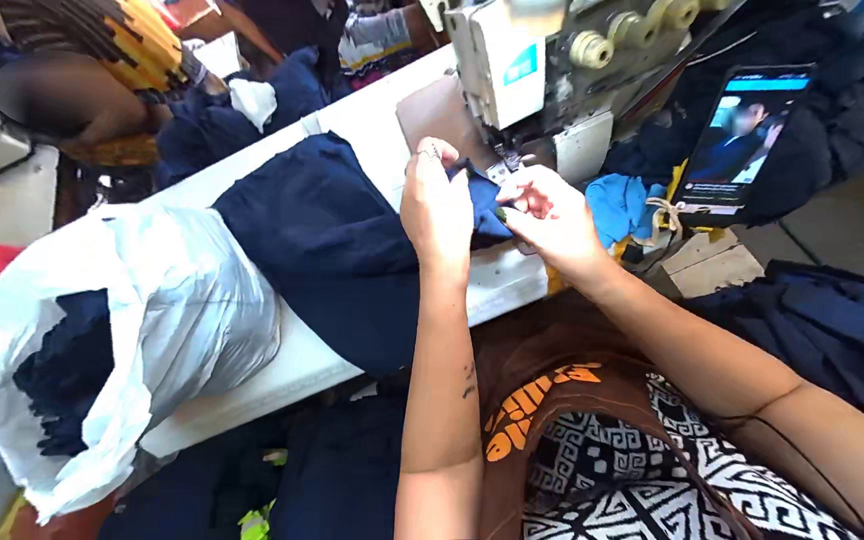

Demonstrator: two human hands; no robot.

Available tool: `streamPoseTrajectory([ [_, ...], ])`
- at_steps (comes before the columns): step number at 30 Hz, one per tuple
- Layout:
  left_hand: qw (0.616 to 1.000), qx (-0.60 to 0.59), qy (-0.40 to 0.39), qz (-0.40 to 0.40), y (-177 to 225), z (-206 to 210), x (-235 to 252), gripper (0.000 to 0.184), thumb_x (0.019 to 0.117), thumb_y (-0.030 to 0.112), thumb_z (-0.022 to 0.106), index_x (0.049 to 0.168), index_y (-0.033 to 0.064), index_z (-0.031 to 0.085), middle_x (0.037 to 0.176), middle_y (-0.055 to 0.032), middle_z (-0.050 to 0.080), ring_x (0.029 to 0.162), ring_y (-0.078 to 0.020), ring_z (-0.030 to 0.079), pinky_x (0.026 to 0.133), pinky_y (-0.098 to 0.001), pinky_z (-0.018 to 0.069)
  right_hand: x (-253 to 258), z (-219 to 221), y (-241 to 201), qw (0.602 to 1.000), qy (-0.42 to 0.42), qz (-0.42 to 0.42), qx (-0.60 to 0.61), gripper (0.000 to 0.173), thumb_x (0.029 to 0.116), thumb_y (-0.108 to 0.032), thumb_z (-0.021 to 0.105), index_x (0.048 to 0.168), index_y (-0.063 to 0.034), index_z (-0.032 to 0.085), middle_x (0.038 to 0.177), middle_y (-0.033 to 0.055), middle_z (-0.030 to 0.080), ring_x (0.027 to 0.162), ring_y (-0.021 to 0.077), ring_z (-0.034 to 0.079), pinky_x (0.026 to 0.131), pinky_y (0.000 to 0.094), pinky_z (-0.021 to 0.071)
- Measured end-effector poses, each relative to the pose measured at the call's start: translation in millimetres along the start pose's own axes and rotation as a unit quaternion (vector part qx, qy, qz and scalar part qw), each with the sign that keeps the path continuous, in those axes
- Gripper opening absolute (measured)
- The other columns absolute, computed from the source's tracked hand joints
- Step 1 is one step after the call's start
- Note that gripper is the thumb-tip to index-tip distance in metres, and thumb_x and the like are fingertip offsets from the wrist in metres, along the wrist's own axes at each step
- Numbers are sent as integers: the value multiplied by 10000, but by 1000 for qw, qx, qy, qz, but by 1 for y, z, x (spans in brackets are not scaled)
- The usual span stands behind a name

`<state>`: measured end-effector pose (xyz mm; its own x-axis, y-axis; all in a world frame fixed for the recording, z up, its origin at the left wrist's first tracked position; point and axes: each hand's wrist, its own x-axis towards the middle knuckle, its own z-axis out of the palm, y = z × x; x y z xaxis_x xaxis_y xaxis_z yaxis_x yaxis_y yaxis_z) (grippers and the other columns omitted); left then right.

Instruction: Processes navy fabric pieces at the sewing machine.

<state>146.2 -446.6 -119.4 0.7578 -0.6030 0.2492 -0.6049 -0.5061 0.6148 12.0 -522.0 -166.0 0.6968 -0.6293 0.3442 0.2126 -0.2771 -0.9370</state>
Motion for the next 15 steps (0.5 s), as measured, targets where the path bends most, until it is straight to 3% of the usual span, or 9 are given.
streamPoseTrajectory([
  [2, 999, 27, -1, -22, 10, 11, -2, 319, 897, 96, 699, 1210, 55, 653, 1051, -139, 703, 962, -302, 677, 824, -509, 536, -9, -16, 2, 999, -21, 44, 2, 261, 917, 40, 633, 1151, -41, 714, 1034, 33, 699, 704, 26, 570, 620, 173, 494],
  [4, 999, 22, 5, -31, 14, 18, -2, 369, 882, 92, 707, 1239, 63, 620, 954, -109, 689, 885, -276, 667, 780, -479, 532, -12, -27, 0, 996, -36, 76, -10, 309, 934, 22, 638, 1218, -68, 723, 936, 19, 684, 643, 26, 533, 575, 173, 467],
  [6, 999, 20, 9, -34, 15, 23, -1, 391, 880, 88, 688, 1259, 53, 599, 947, -108, 680, 888, -271, 662, 803, -475, 528, -9, -33, -4, 994, -37, 101, 2, 398, 938, 7, 654, 1333, -43, 658, 773, 17, 626, 566, 29, 496, 518, 170, 436],
  [9, 999, 14, 13, -51, 19, 27, 9, 408, 880, 83, 691, 1268, 27, 578, 986, -134, 687, 922, -279, 673, 825, -482, 534, 5, -34, 1, 990, -15, 136, 31, 547, 909, -3, 676, 1442, -28, 555, 734, -3, 609, 588, 20, 518, 573, 168, 462],
  [15, 996, 16, 22, -81, 25, 38, 33, 384, 866, 91, 703, 1226, 25, 588, 1024, -116, 691, 988, -247, 667, 880, -449, 521, 15, -27, 6, 977, 65, 182, 87, 501, 876, 37, 717, 1325, -31, 506, 687, 10, 594, 560, 47, 543, 563, 196, 480],
])
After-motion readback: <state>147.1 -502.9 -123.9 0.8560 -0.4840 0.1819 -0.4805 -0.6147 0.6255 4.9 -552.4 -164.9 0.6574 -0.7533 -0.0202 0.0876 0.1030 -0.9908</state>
